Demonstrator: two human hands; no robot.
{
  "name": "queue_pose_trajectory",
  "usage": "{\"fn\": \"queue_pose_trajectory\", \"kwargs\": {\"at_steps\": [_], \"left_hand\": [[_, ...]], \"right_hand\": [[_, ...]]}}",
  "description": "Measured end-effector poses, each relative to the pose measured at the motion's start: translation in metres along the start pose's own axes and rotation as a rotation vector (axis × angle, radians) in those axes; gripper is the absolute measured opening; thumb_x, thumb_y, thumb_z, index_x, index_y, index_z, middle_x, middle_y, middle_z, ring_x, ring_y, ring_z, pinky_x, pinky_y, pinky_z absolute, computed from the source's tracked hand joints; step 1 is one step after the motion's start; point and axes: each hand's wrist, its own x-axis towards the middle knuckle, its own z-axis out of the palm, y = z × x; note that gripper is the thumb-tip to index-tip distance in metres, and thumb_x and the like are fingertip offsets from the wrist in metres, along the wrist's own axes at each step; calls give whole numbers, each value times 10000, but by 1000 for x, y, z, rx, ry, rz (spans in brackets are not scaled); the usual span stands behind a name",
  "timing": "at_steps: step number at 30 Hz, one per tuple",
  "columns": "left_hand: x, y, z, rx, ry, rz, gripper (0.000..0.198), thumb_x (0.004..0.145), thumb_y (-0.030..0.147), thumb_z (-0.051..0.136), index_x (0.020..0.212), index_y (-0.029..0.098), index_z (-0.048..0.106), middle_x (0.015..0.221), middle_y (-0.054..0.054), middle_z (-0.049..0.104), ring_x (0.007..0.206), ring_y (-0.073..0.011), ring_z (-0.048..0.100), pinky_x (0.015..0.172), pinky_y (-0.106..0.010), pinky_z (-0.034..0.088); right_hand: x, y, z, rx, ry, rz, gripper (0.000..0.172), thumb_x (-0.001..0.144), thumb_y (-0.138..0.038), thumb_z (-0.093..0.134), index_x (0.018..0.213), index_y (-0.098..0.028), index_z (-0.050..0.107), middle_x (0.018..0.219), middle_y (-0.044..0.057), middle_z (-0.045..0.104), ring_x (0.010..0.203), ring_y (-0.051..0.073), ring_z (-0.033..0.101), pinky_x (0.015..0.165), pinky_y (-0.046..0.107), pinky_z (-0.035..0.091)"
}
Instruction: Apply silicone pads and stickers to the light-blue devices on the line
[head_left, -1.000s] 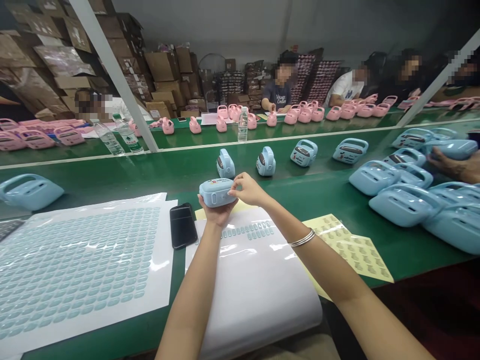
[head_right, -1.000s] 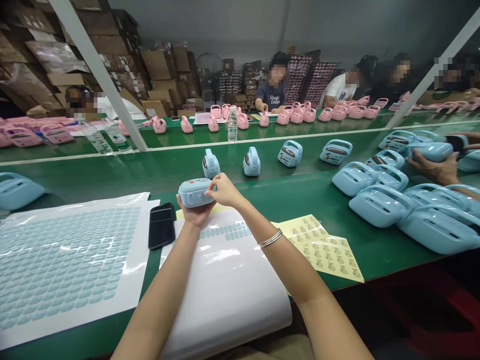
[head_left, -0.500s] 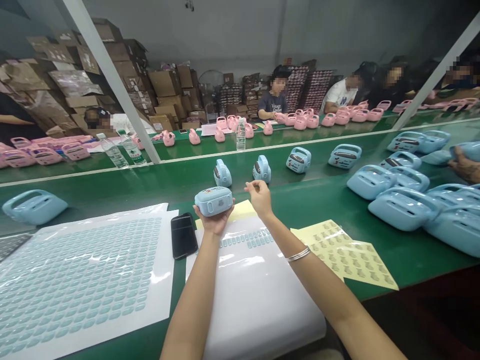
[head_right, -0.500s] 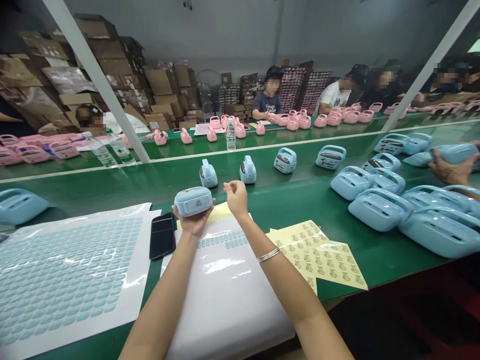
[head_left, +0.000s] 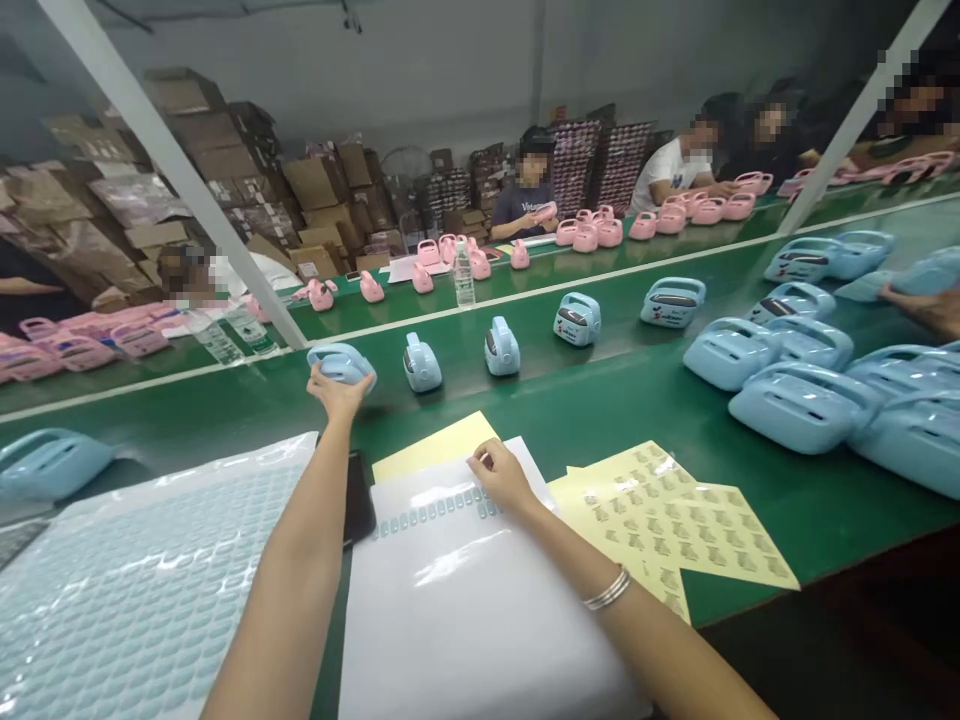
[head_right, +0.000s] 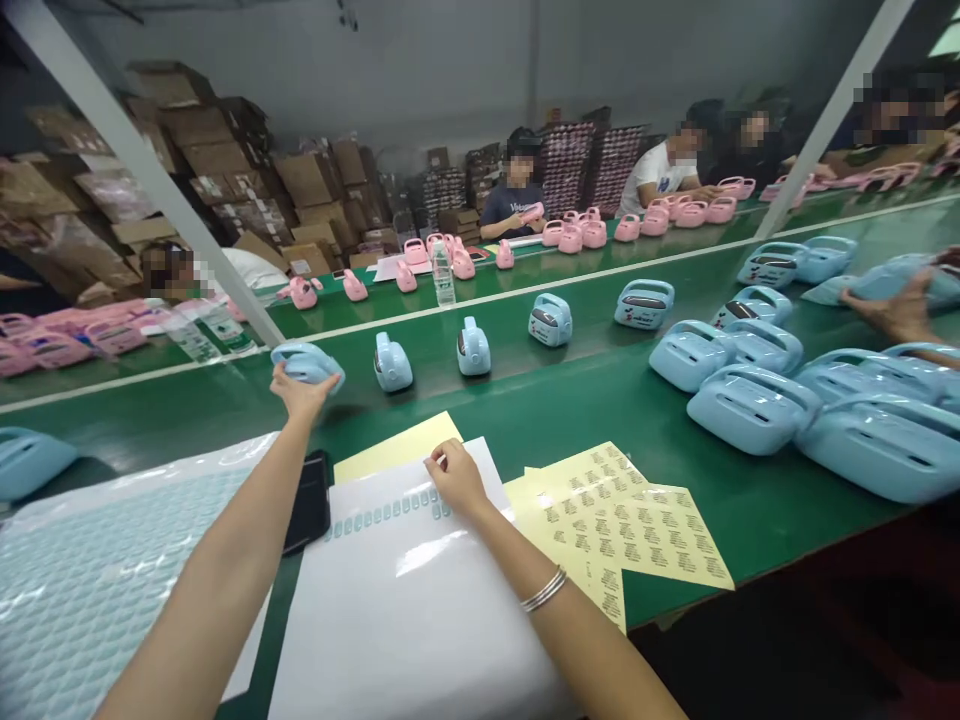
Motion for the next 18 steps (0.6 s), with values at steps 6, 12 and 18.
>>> {"fn": "queue_pose_trajectory", "kwargs": {"at_steps": [6, 12, 18], "left_hand": [[27, -34, -8, 289, -142, 76, 892, 531, 247, 798, 1252, 138, 285, 1367, -187, 287, 1328, -343, 247, 1104, -458, 232], [17, -33, -14, 482, -94, 137, 1019, 594, 342, 769, 1332, 65, 123, 1422, -295, 139, 1368, -392, 129, 1081, -543, 214], [16, 36, 10, 654, -133, 566, 436, 883, 235, 384, 1280, 68, 319, 1449, -215, 228, 1376, -310, 145, 1098, -529, 148]], "right_hand": [[5, 4, 0, 104, 48, -29, 132, 725, -295, 499, 635, -204, 466, 717, 1, 512, 588, 128, 481, 624, 286, 411], [6, 5, -7, 162, 18, 50, 150, 705, -341, 511, 653, -207, 467, 690, -10, 498, 609, 130, 493, 644, 283, 420], [18, -15, -14, 209, -43, 125, 182, 747, -357, 493, 663, -203, 442, 622, -32, 497, 604, 119, 549, 635, 259, 445]]}}
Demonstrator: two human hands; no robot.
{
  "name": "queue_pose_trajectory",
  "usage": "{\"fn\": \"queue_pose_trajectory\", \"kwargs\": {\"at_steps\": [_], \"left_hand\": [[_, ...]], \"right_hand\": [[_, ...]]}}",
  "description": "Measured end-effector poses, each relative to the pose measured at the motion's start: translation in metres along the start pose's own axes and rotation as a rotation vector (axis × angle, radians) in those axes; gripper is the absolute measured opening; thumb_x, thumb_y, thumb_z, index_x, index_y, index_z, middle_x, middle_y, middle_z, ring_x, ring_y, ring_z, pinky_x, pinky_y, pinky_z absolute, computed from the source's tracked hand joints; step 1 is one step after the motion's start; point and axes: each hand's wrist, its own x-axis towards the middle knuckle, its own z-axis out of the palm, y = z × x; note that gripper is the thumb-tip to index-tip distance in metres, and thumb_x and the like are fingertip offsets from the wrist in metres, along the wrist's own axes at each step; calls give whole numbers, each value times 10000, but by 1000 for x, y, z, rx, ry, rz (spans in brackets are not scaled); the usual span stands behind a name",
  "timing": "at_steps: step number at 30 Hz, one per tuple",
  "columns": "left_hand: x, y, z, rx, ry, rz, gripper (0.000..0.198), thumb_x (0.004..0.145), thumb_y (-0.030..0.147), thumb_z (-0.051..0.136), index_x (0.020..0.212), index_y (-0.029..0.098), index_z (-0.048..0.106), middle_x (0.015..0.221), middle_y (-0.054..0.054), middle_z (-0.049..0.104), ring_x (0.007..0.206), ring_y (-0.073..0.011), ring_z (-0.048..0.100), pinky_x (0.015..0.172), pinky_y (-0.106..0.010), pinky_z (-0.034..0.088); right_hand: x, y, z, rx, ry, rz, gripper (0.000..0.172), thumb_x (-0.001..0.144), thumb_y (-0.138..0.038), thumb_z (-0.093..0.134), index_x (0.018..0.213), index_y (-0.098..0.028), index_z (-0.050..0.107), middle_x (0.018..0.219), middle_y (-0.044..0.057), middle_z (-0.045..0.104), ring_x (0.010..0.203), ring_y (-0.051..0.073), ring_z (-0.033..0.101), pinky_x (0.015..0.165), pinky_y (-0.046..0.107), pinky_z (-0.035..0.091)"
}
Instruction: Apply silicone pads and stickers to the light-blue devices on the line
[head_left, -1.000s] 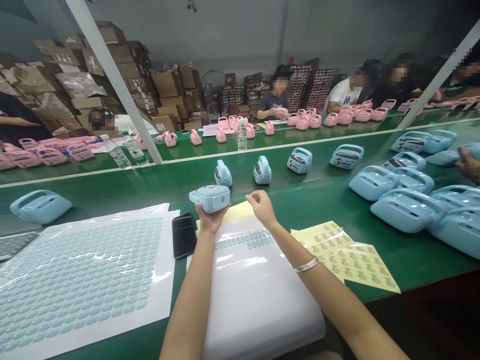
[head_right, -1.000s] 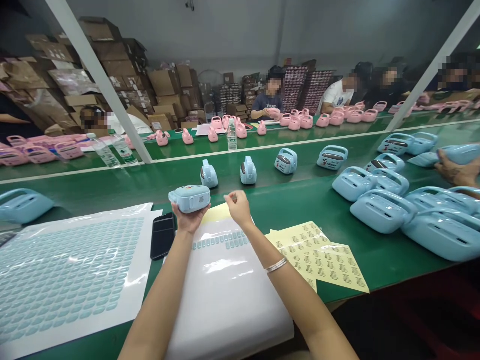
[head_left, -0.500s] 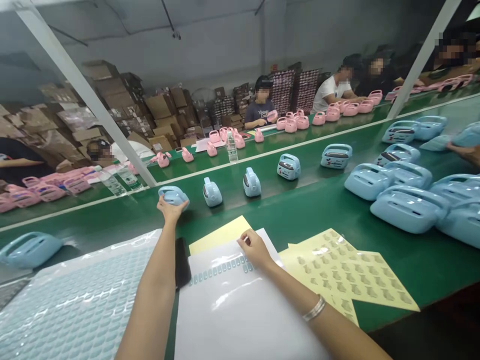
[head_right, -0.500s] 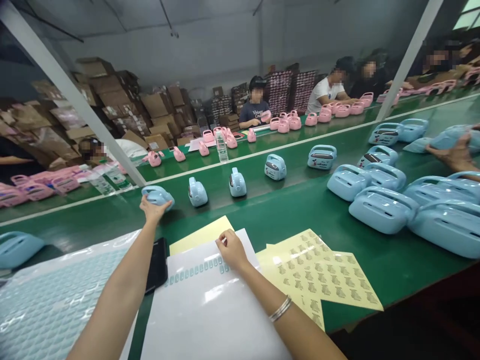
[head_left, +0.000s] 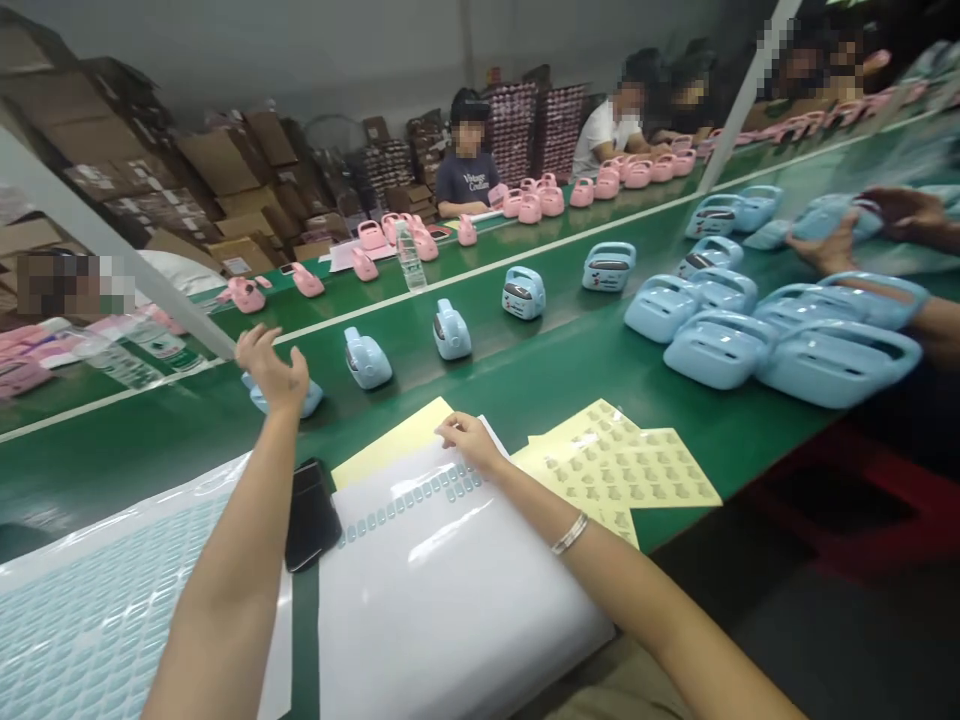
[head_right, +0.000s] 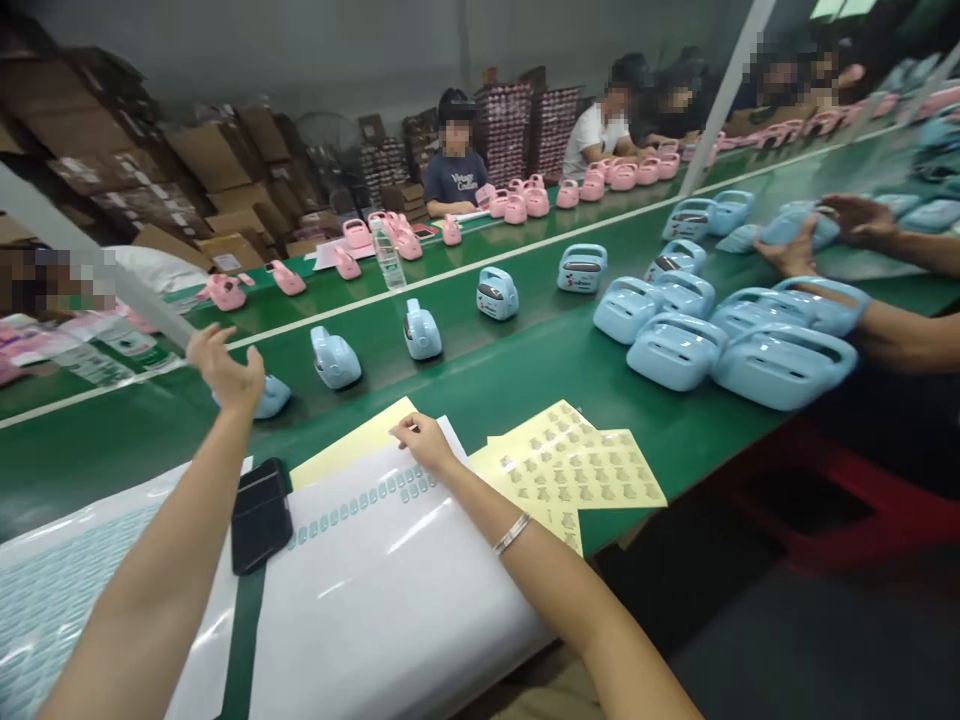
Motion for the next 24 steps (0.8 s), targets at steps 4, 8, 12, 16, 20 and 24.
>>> {"fn": "queue_pose_trajectory", "kwargs": {"at_steps": [4, 8, 12, 16, 20, 24], "left_hand": [[27, 31, 12, 78, -356, 443, 448, 814, 73, 392, 1242, 174, 479, 1426, -70, 406, 1360, -260, 266, 1070, -456, 264], [24, 34, 28, 190, -508, 524, 485, 761, 33, 396, 1226, 118, 502, 1433, -132, 402, 1260, -291, 428, 943, -410, 394], [12, 33, 27, 223, -417, 482, 425, 848, 101, 307, 1235, 65, 478, 1396, -180, 429, 1309, -319, 340, 1021, -493, 270], [12, 39, 14, 220, -353, 381, 408, 883, 196, 277, 1155, 43, 539, 1210, -232, 563, 1257, -339, 394, 1020, -505, 239], [9, 46, -4, 162, -337, 209, 445, 879, 313, 292, 1207, 106, 511, 1168, -207, 588, 1029, -347, 553, 845, -452, 394], [-17, 59, -19, 25, -391, 89, 494, 903, 374, 188, 1103, 92, 540, 1003, -163, 630, 907, -285, 562, 761, -365, 413]], "right_hand": [[-7, -32, -43, -99, -101, -28, 146, 762, -334, 527, 740, -191, 505, 717, -16, 564, 694, 110, 566, 669, 240, 436], [-27, -47, -123, -355, -230, 58, 125, 666, -272, 651, 657, -182, 565, 716, -2, 587, 649, 113, 510, 590, 234, 384], [-36, -28, -185, -570, -364, 271, 175, 616, -235, 687, 547, -171, 540, 649, 29, 602, 551, 113, 479, 489, 235, 339], [-31, -8, -207, -648, -431, 357, 147, 694, -289, 625, 655, -166, 555, 708, 36, 614, 551, 95, 478, 485, 221, 352], [-26, -7, -209, -709, -521, 362, 149, 694, -303, 620, 685, -159, 581, 703, 26, 606, 567, 96, 499, 507, 219, 368], [-29, -14, -199, -793, -597, 331, 134, 608, -237, 683, 565, -154, 587, 675, 33, 605, 614, 121, 521, 537, 230, 378]]}}
